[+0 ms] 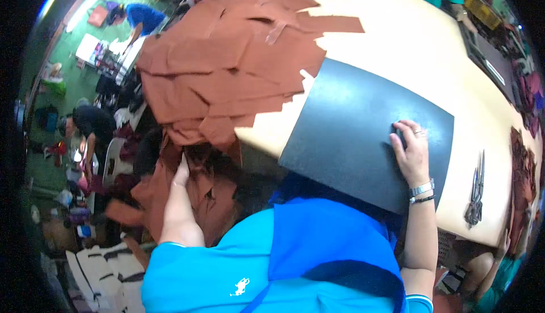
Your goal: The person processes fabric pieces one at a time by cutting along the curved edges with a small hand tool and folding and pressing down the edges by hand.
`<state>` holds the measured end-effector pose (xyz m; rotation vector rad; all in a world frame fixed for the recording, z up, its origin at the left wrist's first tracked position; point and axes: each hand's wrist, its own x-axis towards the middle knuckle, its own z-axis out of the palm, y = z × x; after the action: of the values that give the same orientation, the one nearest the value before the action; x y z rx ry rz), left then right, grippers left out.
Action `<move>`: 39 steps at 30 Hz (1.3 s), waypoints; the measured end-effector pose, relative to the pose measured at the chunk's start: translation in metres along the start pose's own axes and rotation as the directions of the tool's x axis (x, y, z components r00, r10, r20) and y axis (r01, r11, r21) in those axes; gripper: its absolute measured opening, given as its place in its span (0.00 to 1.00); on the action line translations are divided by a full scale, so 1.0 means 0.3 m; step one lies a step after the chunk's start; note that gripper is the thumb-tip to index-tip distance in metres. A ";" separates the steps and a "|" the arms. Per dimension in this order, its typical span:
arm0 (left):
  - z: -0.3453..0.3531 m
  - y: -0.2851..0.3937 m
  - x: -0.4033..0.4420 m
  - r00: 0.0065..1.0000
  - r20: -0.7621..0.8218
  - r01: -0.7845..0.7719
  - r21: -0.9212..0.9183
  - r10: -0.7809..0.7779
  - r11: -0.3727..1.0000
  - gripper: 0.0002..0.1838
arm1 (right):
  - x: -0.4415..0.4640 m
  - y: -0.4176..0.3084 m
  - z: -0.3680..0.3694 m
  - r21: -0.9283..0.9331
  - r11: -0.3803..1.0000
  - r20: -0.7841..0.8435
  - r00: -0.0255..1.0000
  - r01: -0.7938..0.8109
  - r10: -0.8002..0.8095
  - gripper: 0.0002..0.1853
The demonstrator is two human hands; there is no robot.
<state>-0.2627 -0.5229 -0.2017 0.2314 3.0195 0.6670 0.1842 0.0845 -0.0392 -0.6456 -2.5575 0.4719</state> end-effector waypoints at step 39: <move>-0.125 1.387 -0.409 -0.084 0.672 -0.111 -0.740 0.736 0.663 0.13 | -0.106 0.266 -0.191 0.351 0.871 -0.255 0.860 -0.344 0.442 0.22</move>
<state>-0.0875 -0.1845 0.0087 1.1806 1.2238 0.7567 0.2667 0.1466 -0.0361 -1.0499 -1.9828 0.7928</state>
